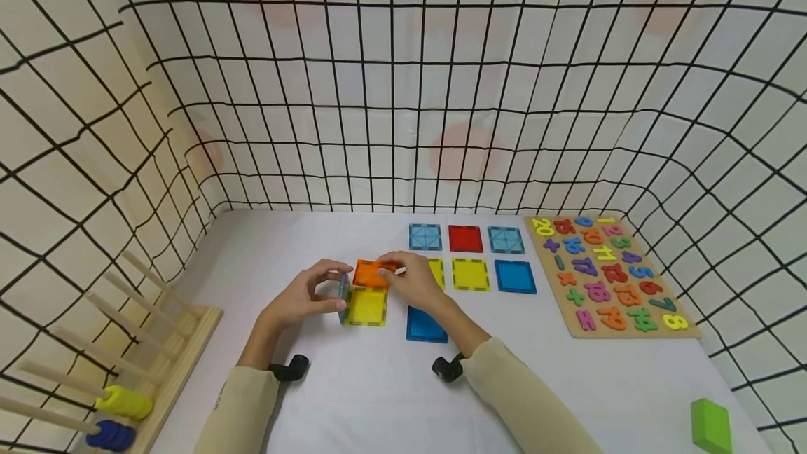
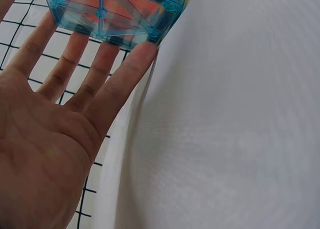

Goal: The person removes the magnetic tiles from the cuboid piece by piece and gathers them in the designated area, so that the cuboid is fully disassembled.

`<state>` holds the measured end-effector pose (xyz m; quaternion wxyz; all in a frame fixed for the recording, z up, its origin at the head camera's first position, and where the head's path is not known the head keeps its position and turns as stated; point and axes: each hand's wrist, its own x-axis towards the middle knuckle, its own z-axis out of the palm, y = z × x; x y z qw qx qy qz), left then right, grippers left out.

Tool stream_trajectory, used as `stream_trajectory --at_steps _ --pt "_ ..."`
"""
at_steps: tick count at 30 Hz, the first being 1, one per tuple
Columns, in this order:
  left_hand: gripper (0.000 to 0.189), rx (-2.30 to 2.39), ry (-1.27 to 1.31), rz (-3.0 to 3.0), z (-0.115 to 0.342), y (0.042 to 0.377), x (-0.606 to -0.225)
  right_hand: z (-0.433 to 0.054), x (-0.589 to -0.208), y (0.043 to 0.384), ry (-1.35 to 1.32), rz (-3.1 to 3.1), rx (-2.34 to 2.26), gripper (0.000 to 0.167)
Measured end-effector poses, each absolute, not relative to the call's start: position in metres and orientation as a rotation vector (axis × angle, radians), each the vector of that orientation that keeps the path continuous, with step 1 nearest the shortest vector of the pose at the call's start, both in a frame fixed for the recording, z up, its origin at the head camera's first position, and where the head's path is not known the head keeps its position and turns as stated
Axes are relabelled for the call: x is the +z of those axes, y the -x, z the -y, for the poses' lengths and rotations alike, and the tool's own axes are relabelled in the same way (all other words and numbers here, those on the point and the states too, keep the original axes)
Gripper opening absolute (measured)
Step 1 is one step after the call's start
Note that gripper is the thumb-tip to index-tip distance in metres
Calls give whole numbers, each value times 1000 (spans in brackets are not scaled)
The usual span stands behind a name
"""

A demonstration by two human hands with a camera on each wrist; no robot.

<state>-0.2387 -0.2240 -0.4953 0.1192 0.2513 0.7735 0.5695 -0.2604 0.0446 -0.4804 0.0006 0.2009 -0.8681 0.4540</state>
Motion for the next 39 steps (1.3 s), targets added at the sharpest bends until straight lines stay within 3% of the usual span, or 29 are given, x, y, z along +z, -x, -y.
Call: stream_trajectory --at_steps 10,19,39 --pt "75 1649 -773 -2204 225 240 -492 -67 -481 255 -438 2631 1552 23" --pt "80 1652 -714 -2208 223 240 -493 -106 -474 235 -473 2633 1800 60" --pt "81 1623 -686 -2268 222 241 -500 -202 -481 201 -214 2754 1669 51"
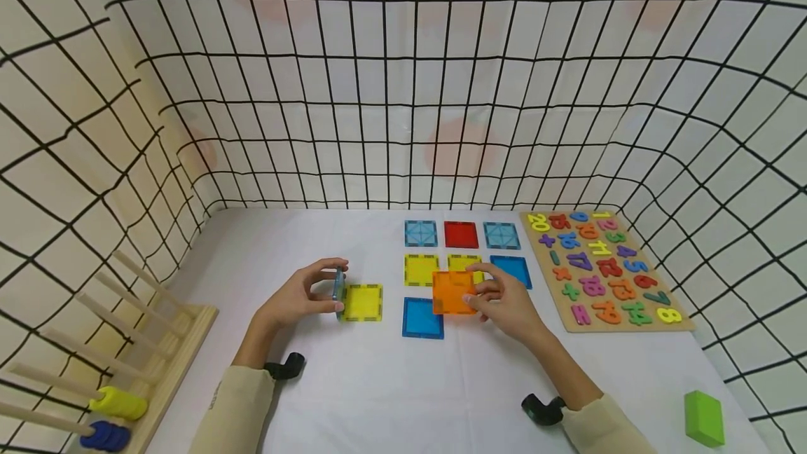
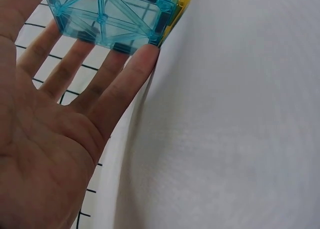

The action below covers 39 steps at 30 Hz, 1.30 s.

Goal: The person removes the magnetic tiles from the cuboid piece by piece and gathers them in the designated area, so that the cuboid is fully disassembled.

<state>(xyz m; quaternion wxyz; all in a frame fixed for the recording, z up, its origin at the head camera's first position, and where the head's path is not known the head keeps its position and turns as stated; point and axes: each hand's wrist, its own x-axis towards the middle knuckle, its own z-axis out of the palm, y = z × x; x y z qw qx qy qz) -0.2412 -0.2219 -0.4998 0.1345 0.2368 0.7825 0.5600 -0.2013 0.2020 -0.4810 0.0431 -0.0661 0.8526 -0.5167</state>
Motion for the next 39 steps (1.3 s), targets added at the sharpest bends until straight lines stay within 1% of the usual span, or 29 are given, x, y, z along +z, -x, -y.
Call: stream_trajectory --at_steps 6,14,26,34,39 --pt "81 1622 -679 -2271 221 241 -498 -222 -485 198 130 -2585 -1535 52" --pt "81 1630 -680 -2261 222 240 -498 -240 -489 197 109 -2518 -1570 54" --pt "81 1638 -670 -2239 222 241 -499 -245 -497 198 21 -2494 -1496 55" --pt "82 1626 -665 -2253 222 241 -499 -243 -503 198 43 -2577 -1362 46" --pt "81 1620 -668 -2263 222 241 -499 -243 -503 199 59 -2631 -1250 37"
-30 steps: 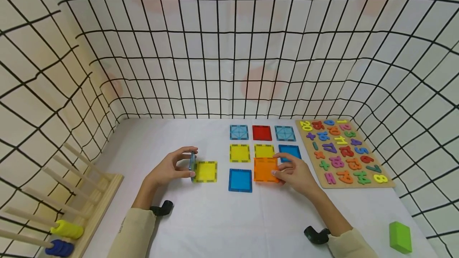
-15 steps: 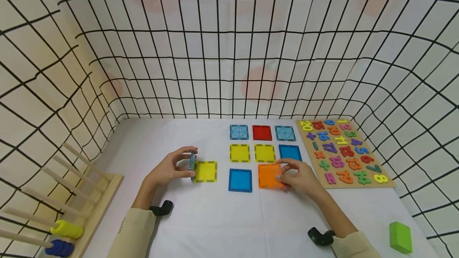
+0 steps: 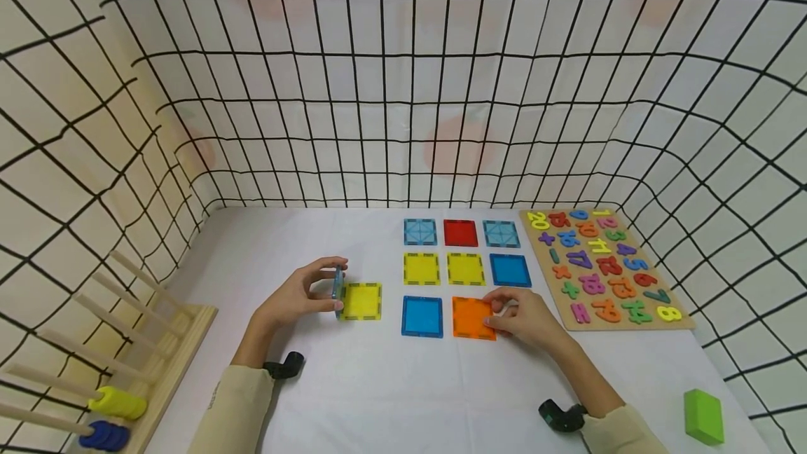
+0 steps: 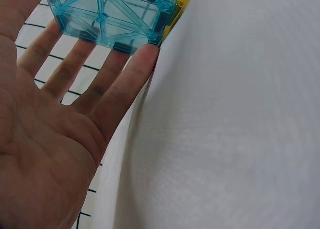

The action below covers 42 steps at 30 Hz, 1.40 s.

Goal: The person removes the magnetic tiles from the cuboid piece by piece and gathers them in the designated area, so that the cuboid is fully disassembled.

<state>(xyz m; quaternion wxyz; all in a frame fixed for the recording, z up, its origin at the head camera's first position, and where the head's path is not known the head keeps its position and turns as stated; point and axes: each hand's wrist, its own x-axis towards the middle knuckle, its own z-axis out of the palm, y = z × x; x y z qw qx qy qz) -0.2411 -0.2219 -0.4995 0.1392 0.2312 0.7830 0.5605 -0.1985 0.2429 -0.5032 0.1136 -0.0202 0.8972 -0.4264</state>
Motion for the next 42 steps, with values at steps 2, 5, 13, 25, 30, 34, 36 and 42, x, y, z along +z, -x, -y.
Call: stream_trajectory --at_steps 2,5,13,25,30,34,36,42 --pt "81 1621 -668 -2265 222 241 -500 -243 -502 199 82 -2638 -1231 34" --pt "80 1624 -669 -2268 222 241 -500 -243 -502 199 86 -2639 -1233 33" --pt "81 1621 -671 -2282 223 241 -501 -240 -497 200 73 -2668 -1188 44" --pt "79 1620 -659 -2291 222 242 -501 -229 -488 209 237 -2695 -1267 55" --pt "78 1618 -662 -2289 221 240 -498 -216 -488 214 314 -2712 -1275 58" --pt "78 1620 -657 -2288 221 239 -497 -200 -483 218 341 -2734 -1263 59" --pt "77 1615 -659 -2297 221 240 -498 -190 -479 219 351 -2748 -1260 60" --pt "77 1613 -664 -2304 219 241 -498 -159 -467 223 413 -2734 -1278 66"
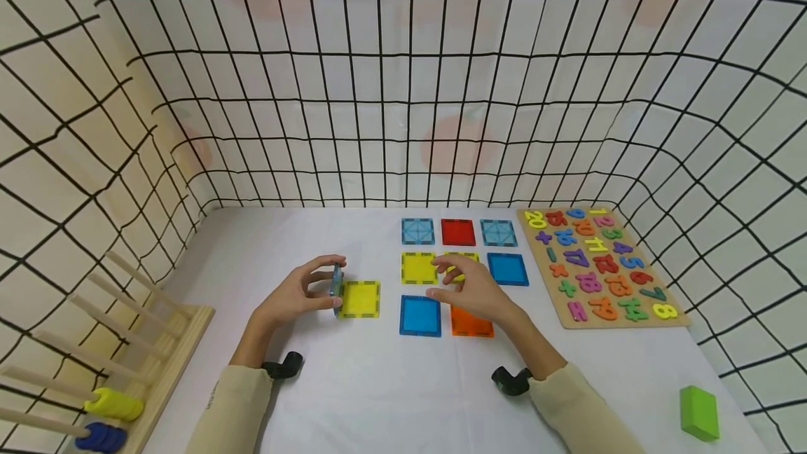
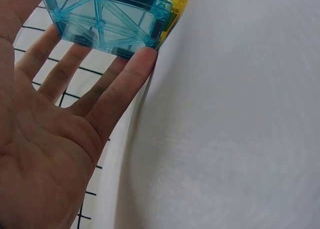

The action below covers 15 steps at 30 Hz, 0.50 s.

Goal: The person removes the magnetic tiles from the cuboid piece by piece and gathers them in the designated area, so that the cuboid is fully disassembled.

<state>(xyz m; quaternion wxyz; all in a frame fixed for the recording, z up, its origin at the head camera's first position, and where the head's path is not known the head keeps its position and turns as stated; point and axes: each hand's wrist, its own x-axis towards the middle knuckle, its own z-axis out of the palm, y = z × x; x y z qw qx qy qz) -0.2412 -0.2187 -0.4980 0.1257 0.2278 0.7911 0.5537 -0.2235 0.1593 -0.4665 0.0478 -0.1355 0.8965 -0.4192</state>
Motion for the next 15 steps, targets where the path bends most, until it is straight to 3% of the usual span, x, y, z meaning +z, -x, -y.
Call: stream_trajectory --at_steps 15 --pt "76 1597 -626 -2335 217 240 -496 -94 -473 235 611 -2655 -1187 67"
